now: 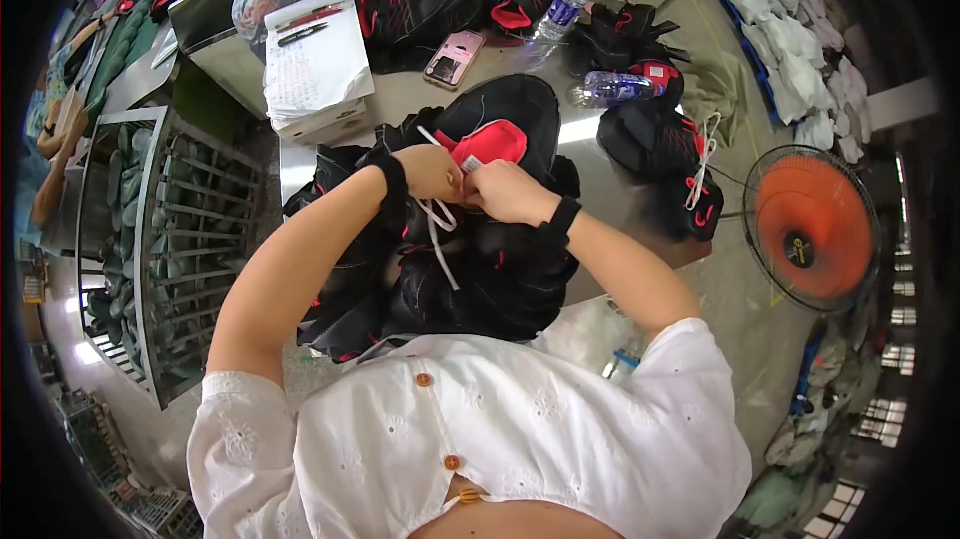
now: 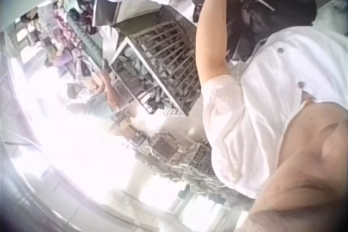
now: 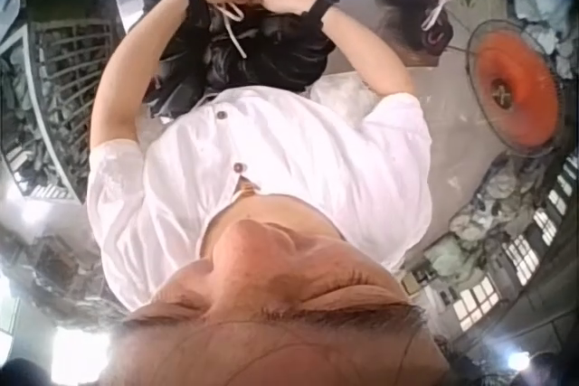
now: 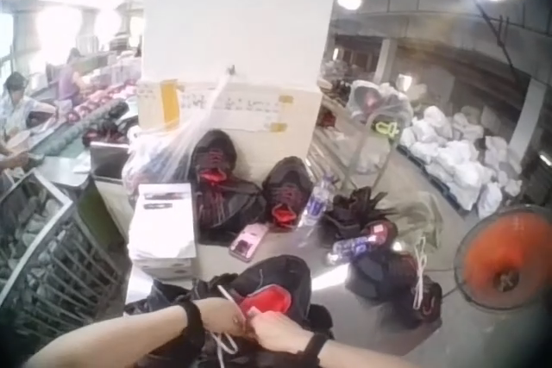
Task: Sorting and packaging finished shoe components into bags and containers in a factory setting.
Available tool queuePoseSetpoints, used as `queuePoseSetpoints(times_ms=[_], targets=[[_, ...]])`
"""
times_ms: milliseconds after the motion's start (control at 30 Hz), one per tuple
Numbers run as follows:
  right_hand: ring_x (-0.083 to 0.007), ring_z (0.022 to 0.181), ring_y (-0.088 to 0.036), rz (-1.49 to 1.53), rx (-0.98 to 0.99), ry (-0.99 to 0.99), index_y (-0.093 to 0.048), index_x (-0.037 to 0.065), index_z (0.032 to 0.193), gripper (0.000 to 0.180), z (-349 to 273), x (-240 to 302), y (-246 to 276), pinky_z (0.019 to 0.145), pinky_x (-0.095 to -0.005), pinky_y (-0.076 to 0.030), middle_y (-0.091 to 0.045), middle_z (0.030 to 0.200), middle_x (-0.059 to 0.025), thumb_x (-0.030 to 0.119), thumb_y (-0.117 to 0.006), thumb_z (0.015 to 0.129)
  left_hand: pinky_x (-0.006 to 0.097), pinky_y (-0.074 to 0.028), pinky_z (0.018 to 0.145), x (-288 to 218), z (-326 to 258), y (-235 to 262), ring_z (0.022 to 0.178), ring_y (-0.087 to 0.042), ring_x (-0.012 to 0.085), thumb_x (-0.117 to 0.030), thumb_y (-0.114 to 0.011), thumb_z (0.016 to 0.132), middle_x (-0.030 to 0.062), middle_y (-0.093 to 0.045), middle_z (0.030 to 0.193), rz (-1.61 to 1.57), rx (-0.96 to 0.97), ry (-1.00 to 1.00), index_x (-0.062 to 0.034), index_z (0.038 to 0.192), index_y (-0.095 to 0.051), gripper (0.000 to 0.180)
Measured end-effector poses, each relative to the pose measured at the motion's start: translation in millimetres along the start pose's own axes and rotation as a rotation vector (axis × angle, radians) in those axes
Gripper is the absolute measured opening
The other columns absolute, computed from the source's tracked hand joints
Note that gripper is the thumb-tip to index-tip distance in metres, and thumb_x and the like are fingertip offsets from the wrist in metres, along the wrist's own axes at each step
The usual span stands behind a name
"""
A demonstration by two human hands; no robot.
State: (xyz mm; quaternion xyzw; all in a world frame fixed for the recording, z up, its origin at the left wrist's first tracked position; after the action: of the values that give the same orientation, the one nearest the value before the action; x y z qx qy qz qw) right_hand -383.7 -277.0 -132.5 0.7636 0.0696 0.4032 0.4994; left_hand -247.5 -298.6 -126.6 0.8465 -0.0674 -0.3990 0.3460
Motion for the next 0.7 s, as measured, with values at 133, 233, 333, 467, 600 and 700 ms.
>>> queuePoseSetpoints(times_ms=[133,233,333,467,600,700], targets=[[-0.0342,0.075,-0.059,0.034,0.000,-0.013,-0.065,0.004,0.077,0.012,0,-7,-5,0.067,-0.0403,-0.047,-0.061,0.075,-0.0181,0.013,-0.058,0.071,0.038,-0.047,0.064,-9,-6,-14,0.073,-0.060,0.0284,-0.026,-0.058,0.074,0.0117,-0.063,0.076,0.296,-0.199,0.150,-0.0109,0.082,-0.066,0.019],[-0.0321,0.073,-0.060,0.195,-0.046,-0.005,-0.065,0.004,0.077,0.016,1,-5,9,0.067,-0.0380,-0.047,-0.062,0.074,-0.0160,0.019,-0.060,0.073,0.040,-0.047,0.066,-6,-12,-14,0.074,-0.060,0.0303,-0.023,-0.055,0.076,0.0126,-0.063,0.077,0.320,-0.274,0.160,-0.0116,0.084,-0.066,0.018],[-0.0246,0.068,-0.061,0.378,-0.108,-0.078,-0.064,0.003,0.077,0.024,9,-13,3,0.064,-0.0328,-0.046,-0.063,0.071,-0.0120,0.027,-0.065,0.075,0.041,-0.047,0.068,1,-13,-10,0.076,-0.059,0.0321,-0.021,-0.053,0.077,0.0139,-0.062,0.077,0.148,-0.302,0.143,-0.0109,0.085,-0.065,0.018],[-0.0103,0.062,-0.056,0.845,-0.124,-0.268,-0.063,0.000,0.079,0.013,20,-35,-20,0.058,-0.0251,-0.044,-0.062,0.068,-0.0071,0.013,-0.066,0.076,0.041,-0.046,0.068,13,-9,-18,0.075,-0.059,0.0323,-0.020,-0.054,0.074,0.0131,-0.063,0.078,0.095,-0.446,0.158,-0.0115,0.086,-0.066,0.019],[-0.0090,0.058,-0.052,0.947,-0.236,-0.152,-0.060,-0.002,0.072,0.010,11,-28,-23,0.055,-0.0245,-0.044,-0.058,0.062,-0.0058,0.007,-0.061,0.076,0.038,-0.047,0.069,3,-13,-15,0.079,-0.059,0.0295,-0.026,-0.060,0.070,0.0114,-0.063,0.082,0.001,-0.336,0.155,-0.0129,0.086,-0.067,0.021],[-0.0115,0.057,-0.055,0.851,-0.333,-0.120,-0.060,-0.002,0.074,0.012,6,-19,-19,0.052,-0.0259,-0.043,-0.057,0.060,-0.0063,0.008,-0.053,0.074,0.036,-0.047,0.071,3,-11,-20,0.082,-0.059,0.0251,-0.031,-0.063,0.071,0.0055,-0.061,0.087,0.033,-0.371,0.230,-0.0143,0.082,-0.068,0.021]])
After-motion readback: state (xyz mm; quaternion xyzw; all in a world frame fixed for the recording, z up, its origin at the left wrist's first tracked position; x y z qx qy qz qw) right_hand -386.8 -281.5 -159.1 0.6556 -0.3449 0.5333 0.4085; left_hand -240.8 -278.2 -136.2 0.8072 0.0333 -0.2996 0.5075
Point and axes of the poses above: each hand's wrist, its own z-axis towards the middle knuckle, its own y-axis out of the back of the hand, x = y × z, the point moved 3 cm from there along z, towards the middle knuckle
